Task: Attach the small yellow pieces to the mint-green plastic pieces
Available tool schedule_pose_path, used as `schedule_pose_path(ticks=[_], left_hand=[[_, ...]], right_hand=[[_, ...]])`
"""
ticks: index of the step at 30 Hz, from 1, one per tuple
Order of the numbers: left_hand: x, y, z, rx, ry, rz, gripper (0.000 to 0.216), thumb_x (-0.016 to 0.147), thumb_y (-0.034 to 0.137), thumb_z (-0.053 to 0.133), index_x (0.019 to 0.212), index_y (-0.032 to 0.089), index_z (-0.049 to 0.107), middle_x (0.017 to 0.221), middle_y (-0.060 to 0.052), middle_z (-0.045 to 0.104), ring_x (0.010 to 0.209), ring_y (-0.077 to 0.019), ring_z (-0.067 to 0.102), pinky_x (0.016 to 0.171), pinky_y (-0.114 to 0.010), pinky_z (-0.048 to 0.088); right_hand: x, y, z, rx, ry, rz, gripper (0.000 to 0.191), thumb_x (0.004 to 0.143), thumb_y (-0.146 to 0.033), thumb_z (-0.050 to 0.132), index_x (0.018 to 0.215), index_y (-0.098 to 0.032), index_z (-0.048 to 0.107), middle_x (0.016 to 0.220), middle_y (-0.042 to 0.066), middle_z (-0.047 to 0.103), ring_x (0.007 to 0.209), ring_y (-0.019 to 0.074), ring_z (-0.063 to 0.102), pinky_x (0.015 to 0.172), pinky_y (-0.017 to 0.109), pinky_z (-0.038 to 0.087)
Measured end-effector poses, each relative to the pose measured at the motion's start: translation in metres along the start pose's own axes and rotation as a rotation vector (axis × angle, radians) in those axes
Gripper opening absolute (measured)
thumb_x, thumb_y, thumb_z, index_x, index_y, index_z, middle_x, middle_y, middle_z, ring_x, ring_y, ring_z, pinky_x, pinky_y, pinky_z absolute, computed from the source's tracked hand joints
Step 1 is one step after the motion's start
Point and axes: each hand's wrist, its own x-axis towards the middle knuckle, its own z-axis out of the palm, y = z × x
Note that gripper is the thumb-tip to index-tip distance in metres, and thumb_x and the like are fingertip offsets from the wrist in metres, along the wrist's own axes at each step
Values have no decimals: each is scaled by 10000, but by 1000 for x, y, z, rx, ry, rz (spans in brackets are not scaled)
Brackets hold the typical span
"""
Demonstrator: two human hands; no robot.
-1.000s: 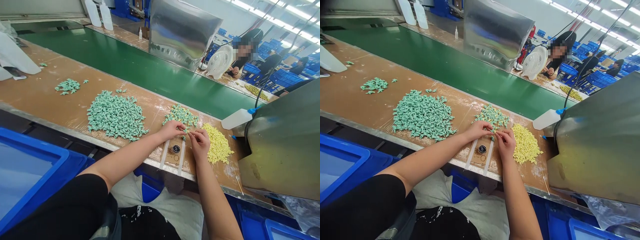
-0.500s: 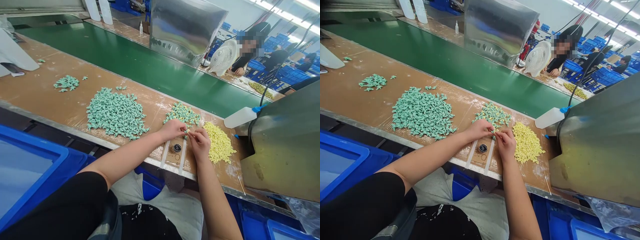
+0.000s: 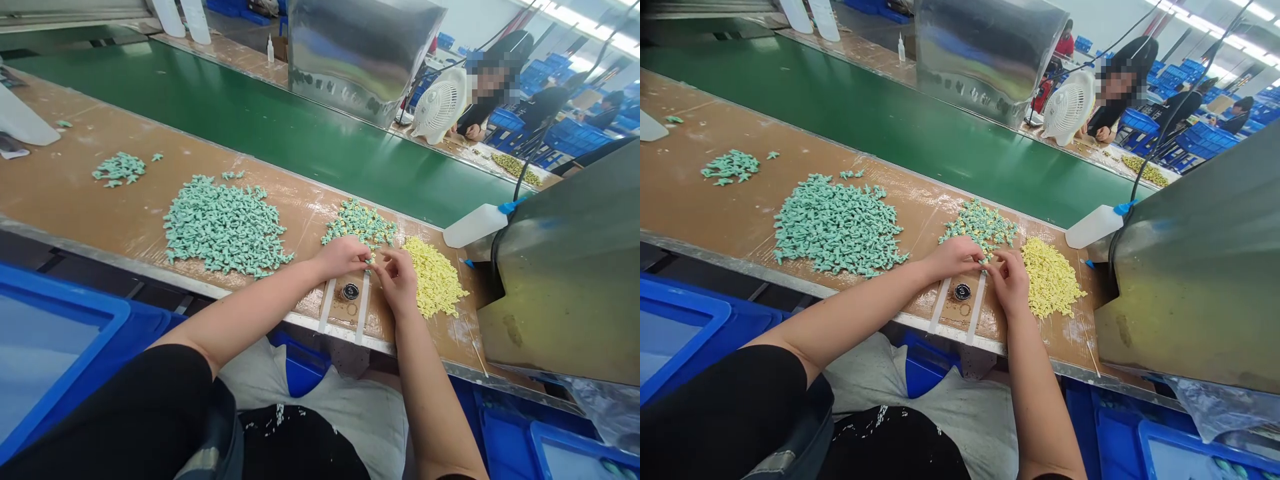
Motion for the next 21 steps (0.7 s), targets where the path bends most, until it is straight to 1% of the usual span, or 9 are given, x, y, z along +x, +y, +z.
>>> schedule_pose_path(ticks=[3,6,8,10,12,14,16,18,21], left_hand=[[0,-1,-2,-77,21,-61,91,880,231,757,968,215,739,873,-23,729,920,-207,647,843,-322,456],[0,-2,-4,-291,53,-109,326,883,257,748,1207,260,712,849,14,681,817,-161,617,798,-291,452],[0,-3,-4,-445,89,-140,351,902,332,724,1245,263,700,793,32,613,726,-136,553,724,-269,424],[0,-5,-5,-552,130,-163,296,913,381,687,1169,235,720,726,43,532,671,-126,490,672,-261,389],[0,-6,-5,-603,164,-185,259,909,386,666,1088,209,726,685,51,477,650,-124,459,653,-260,369],[0,-7,-5,-591,180,-203,230,893,367,668,1033,194,728,674,52,467,645,-124,454,652,-261,365],[0,-6,-4,-524,168,-203,202,887,346,674,995,187,736,666,50,477,644,-124,463,655,-262,362],[0,-6,-3,-428,128,-179,185,897,328,671,996,192,747,659,49,502,650,-129,490,664,-261,367],[0,-7,-1,-265,38,-103,197,930,306,650,1063,209,760,706,30,601,700,-146,569,693,-263,392]], right_hand=[[1,-3,1,17,-69,63,393,922,-413,743,1265,-268,618,956,5,586,592,118,440,543,287,409],[-1,-7,1,77,-45,110,541,856,-425,805,1326,-278,583,971,-10,585,564,92,407,532,272,383],[-3,-7,0,133,85,157,556,844,-458,799,1318,-266,581,973,-11,589,552,81,404,521,262,363],[-5,-3,-4,179,304,235,512,874,-528,733,1275,-239,600,958,-1,595,573,90,444,530,258,369],[-7,5,-11,172,533,335,481,932,-597,608,1212,-207,631,937,18,610,628,117,502,569,268,404],[-9,13,-22,95,661,415,499,956,-628,531,1127,-182,672,925,39,639,694,147,542,628,289,442],[-9,21,-35,-25,611,428,483,932,-623,565,1015,-171,714,926,56,669,718,163,550,679,313,463],[-8,27,-45,-175,428,374,433,893,-594,635,925,-178,749,950,69,681,713,169,544,713,333,470],[-1,36,-51,-417,126,262,365,876,-547,676,899,-202,793,987,88,664,775,207,567,741,357,466]])
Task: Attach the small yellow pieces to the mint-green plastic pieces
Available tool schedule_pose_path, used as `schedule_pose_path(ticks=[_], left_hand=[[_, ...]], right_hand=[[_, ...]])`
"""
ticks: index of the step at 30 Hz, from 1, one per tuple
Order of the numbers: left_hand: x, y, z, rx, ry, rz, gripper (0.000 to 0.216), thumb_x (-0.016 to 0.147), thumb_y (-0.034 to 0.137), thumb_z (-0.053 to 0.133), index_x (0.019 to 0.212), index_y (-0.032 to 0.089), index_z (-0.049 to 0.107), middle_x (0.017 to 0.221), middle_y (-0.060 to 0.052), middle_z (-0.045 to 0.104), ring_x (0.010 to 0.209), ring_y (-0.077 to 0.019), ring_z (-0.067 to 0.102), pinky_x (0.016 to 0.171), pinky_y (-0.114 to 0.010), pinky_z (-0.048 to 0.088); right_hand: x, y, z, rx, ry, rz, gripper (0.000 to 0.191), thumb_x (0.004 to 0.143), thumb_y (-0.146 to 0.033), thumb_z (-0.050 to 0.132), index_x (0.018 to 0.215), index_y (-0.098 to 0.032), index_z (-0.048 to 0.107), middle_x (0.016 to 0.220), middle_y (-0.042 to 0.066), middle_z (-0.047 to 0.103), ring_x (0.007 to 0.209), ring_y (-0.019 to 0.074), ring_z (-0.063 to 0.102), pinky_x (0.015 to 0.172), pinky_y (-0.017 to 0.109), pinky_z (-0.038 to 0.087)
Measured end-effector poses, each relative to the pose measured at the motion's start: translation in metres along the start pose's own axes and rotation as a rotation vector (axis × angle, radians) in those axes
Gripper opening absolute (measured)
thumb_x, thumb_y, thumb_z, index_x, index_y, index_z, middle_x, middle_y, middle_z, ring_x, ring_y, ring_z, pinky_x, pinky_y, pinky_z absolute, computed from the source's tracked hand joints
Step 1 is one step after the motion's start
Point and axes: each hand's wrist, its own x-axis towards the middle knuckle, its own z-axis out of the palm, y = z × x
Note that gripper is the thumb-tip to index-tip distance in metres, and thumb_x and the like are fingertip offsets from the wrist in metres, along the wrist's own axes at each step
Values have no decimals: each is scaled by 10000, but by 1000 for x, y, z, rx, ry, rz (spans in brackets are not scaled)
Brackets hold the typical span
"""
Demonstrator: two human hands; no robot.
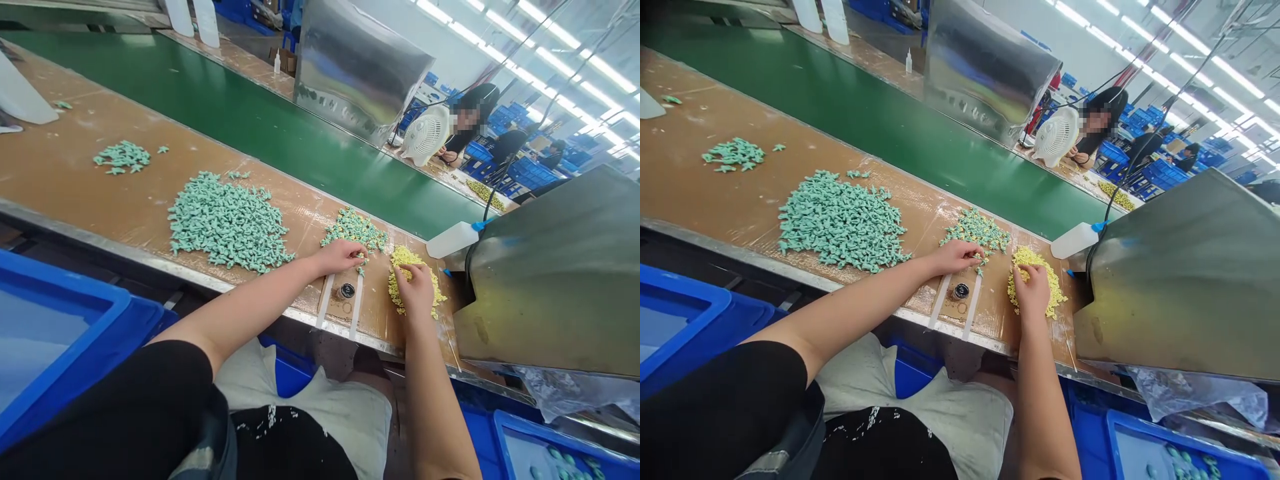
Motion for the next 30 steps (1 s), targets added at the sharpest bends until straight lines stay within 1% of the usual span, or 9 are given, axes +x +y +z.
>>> schedule_pose_path(ticks=[3,6,9,12,17,20,24,27,30], left_hand=[[-1,-1,0,207,-71,93,241,956,296,631,1146,229,763,882,-26,729,856,-185,659,758,-279,435],[-4,0,-1,420,-98,139,255,968,315,619,1163,265,776,969,-62,764,953,-225,684,767,-297,447],[-6,1,0,522,-122,125,197,953,308,631,1054,269,796,947,-62,763,908,-229,690,711,-298,429],[-6,5,2,534,-113,69,169,946,321,632,948,247,784,942,-60,755,858,-224,687,678,-299,411],[-6,13,2,333,-4,-15,387,1043,475,468,906,213,718,897,-45,731,854,-200,663,699,-290,400],[-4,14,1,87,-87,7,456,1062,505,400,841,199,656,811,-20,675,815,-175,622,724,-284,408],[-2,15,-1,-177,-209,29,394,1054,440,414,798,190,577,798,-6,606,824,-160,577,803,-296,454],[-3,19,-3,-241,-295,-2,375,1045,415,437,757,192,526,790,-3,571,832,-158,560,840,-308,476],[-4,22,-6,-230,-291,-41,407,1049,470,424,761,196,512,780,-9,559,822,-163,558,819,-309,486]], right_hand=[[10,6,6,-192,-125,-125,296,900,-463,662,839,-208,800,907,92,633,828,245,572,759,371,456],[19,12,11,-268,-167,-173,296,922,-406,655,745,-201,773,795,91,596,782,252,559,756,382,442],[23,12,14,-256,-169,-183,329,925,-425,676,690,-204,742,755,99,594,776,265,564,759,398,433],[18,-4,17,-125,-122,-234,351,950,-462,639,730,-208,742,779,94,638,801,259,578,769,400,445],[-4,-52,25,314,-67,-261,287,977,-467,636,887,-215,739,871,60,728,767,208,619,691,341,483],[-12,-66,29,449,-60,-297,258,977,-458,659,895,-230,747,862,56,759,768,209,650,671,344,502],[-17,-67,32,557,-31,-306,274,928,-504,729,851,-243,762,798,47,759,719,213,664,635,357,520],[-20,-66,30,610,-39,-305,273,903,-510,761,818,-251,775,789,47,755,705,210,667,615,356,530],[-21,-69,27,655,-70,-304,236,916,-486,748,864,-262,801,851,61,770,778,226,700,636,363,554]])
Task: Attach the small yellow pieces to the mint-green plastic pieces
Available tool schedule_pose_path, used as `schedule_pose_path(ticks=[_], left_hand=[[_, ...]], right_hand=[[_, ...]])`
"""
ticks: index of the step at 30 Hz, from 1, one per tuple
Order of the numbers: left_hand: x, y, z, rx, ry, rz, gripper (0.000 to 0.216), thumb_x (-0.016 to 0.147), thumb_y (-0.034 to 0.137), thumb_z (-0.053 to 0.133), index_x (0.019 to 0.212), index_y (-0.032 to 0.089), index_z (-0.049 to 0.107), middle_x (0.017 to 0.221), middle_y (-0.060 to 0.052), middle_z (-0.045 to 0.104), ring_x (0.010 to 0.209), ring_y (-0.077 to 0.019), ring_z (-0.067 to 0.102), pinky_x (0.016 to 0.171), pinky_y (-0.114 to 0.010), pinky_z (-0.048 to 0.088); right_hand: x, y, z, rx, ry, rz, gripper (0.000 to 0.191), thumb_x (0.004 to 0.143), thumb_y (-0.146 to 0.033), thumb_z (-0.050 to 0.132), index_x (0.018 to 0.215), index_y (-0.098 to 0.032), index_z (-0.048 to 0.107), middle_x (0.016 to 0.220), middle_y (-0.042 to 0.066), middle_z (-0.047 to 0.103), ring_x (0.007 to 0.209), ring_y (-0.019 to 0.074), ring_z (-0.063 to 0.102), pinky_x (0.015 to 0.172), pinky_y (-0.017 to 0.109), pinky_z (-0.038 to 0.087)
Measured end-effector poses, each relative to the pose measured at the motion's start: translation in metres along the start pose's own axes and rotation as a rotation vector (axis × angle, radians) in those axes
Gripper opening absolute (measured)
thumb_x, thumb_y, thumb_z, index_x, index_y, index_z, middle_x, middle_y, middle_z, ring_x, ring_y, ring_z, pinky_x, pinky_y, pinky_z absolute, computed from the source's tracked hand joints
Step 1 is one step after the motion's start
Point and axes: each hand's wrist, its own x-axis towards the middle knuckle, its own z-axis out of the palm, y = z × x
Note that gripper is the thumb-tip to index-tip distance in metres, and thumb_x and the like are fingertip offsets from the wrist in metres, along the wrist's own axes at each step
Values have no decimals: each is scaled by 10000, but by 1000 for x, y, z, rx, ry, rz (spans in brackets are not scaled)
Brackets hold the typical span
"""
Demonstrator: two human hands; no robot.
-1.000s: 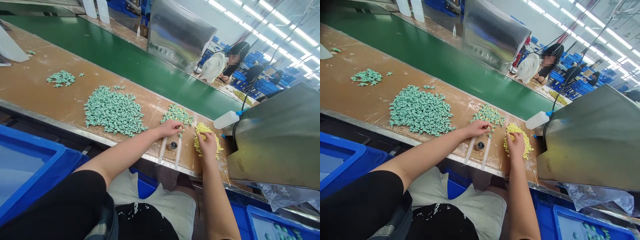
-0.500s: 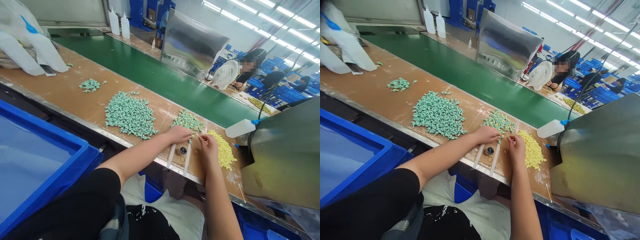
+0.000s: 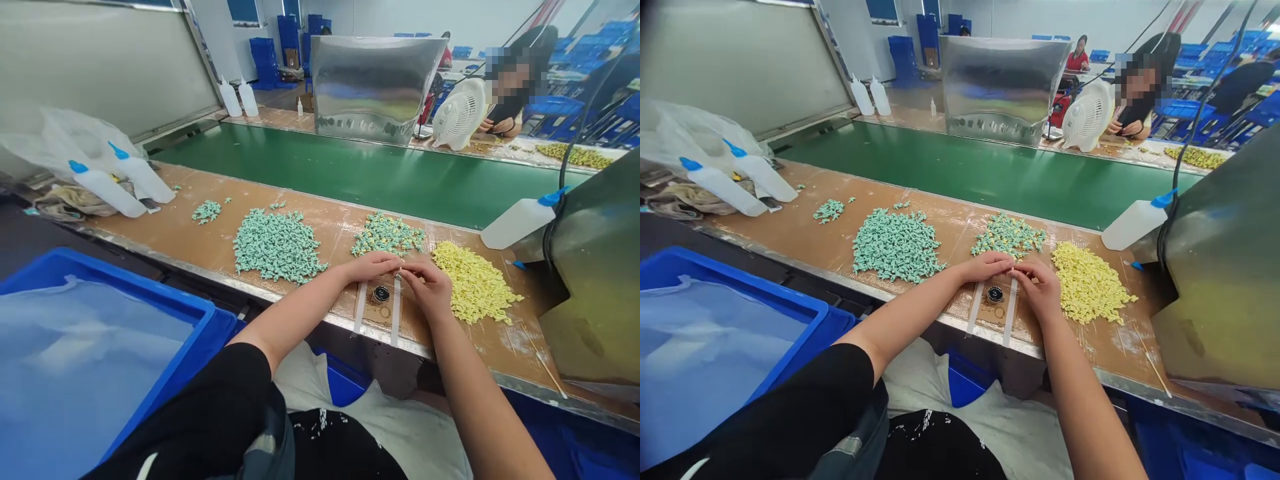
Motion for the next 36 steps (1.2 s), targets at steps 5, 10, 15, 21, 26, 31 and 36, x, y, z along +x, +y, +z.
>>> schedule_pose_path(ticks=[5,10,15,21,26,31,36], left_hand=[[-1,-5,3,83,61,-14,484,1064,556,347,797,193,524,806,-27,582,831,-170,572,796,-309,497],[0,-1,10,193,73,59,488,1081,520,296,840,188,559,865,-39,630,862,-172,597,831,-310,495],[-18,26,-19,608,139,-116,433,1057,525,436,906,199,677,944,-48,694,916,-198,633,821,-318,475],[-65,22,-83,1067,349,-693,155,850,244,800,928,130,730,1083,-164,720,1098,-314,660,921,-421,521],[-80,5,-93,1053,353,-814,418,1002,398,655,1350,168,622,1345,-123,645,1157,-245,666,973,-471,598],[-78,6,-93,995,414,-734,161,908,243,740,1016,124,728,1084,-133,734,1084,-268,675,944,-418,550],[-57,17,-77,830,445,-506,102,863,271,671,844,179,711,849,-64,724,844,-212,641,773,-324,481]], right_hand=[[2,0,-1,65,0,-47,169,933,-418,735,907,-270,814,890,59,777,807,220,710,670,365,575],[1,-2,-1,55,38,-66,203,943,-436,723,880,-261,802,869,62,766,788,217,698,669,369,578],[-3,-12,-13,45,-64,-49,236,963,-461,704,882,-258,793,886,61,761,829,221,703,666,354,561],[-5,-24,-25,-158,-387,-127,259,1013,-458,642,914,-282,804,952,44,715,748,172,660,653,316,498],[4,-31,-15,-334,-540,-189,203,1007,-378,659,890,-298,804,982,27,690,692,140,630,619,286,440],[16,-37,-14,-338,-633,-192,197,998,-368,670,870,-300,803,963,23,674,698,139,608,613,287,420],[23,-24,-14,66,-470,-69,216,954,-483,717,902,-299,817,883,26,632,793,179,611,695,328,492]])
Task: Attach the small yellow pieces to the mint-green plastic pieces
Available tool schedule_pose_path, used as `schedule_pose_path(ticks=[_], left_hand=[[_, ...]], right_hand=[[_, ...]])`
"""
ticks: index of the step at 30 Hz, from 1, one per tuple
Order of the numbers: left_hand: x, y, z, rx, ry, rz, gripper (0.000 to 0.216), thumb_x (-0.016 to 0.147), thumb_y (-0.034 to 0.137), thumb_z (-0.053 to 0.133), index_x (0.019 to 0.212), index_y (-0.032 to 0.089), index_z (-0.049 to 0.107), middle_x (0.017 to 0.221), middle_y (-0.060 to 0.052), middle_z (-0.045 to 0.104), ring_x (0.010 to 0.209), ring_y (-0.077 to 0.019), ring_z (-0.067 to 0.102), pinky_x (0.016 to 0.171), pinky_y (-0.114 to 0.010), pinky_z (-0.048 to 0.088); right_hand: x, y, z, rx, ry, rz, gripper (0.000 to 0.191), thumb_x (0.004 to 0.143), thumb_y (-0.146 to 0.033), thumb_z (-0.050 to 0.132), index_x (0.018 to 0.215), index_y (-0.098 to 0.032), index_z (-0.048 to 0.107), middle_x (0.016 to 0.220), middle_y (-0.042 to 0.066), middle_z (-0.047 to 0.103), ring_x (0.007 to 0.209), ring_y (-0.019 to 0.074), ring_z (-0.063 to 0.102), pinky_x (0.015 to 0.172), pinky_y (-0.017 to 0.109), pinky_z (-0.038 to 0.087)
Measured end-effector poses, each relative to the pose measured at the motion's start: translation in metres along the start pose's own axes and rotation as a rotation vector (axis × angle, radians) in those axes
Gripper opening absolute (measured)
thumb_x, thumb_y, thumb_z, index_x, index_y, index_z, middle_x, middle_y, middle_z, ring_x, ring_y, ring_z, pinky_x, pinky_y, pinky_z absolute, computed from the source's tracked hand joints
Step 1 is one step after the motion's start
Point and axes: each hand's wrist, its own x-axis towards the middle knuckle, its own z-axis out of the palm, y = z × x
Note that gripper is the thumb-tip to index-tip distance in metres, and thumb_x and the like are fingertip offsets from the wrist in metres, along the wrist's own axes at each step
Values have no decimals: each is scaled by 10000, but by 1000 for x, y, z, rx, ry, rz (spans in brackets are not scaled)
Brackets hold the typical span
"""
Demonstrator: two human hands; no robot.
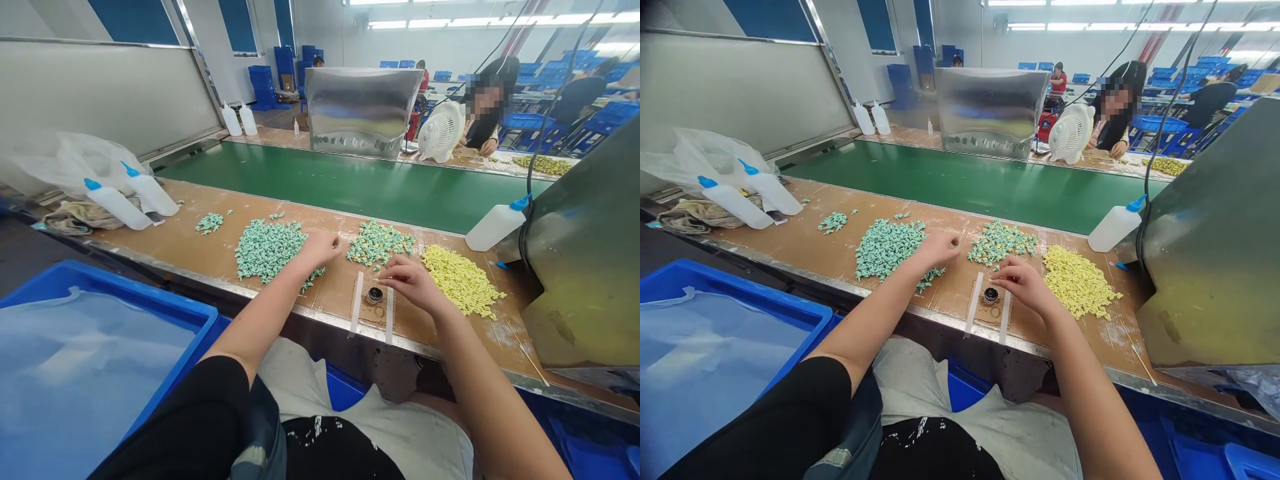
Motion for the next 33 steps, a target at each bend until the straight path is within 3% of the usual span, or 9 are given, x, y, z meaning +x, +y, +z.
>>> schedule_pose_path(ticks=[6,9,13,20,25,33], left_hand=[[14,60,47,-706,-114,303,229,873,343,617,976,166,719,850,-18,715,758,-147,609,710,-269,463],[17,72,74,-933,-157,315,351,884,453,670,1040,149,750,893,-51,754,800,-160,651,760,-285,493],[18,69,94,-1069,-203,269,441,816,491,789,1071,132,801,942,-82,786,855,-180,691,809,-300,517],[16,63,98,-1180,-271,218,493,732,492,881,1062,130,824,991,-106,816,897,-211,744,865,-341,563],[16,61,104,-1144,-242,163,456,736,421,894,1070,119,824,1000,-125,820,931,-232,762,923,-384,577],[16,61,107,-1147,-230,153,389,777,374,876,1099,163,820,999,-95,823,925,-207,759,916,-383,586]], right_hand=[[-3,38,13,402,469,155,317,805,-564,832,781,-254,772,824,17,615,753,172,562,649,321,472],[-7,45,17,410,551,177,296,800,-547,836,812,-255,785,812,14,629,726,166,561,647,321,475],[-9,43,15,239,657,151,201,839,-466,817,842,-266,803,817,20,643,800,189,608,722,349,513],[-10,38,17,-26,619,118,173,905,-408,756,885,-247,817,865,48,666,804,195,625,633,330,505],[-12,37,17,-88,643,162,197,922,-417,741,903,-234,813,886,50,663,722,171,602,581,317,494],[-12,32,18,-189,574,97,172,954,-385,717,926,-242,810,856,42,637,702,169,577,562,320,475]])
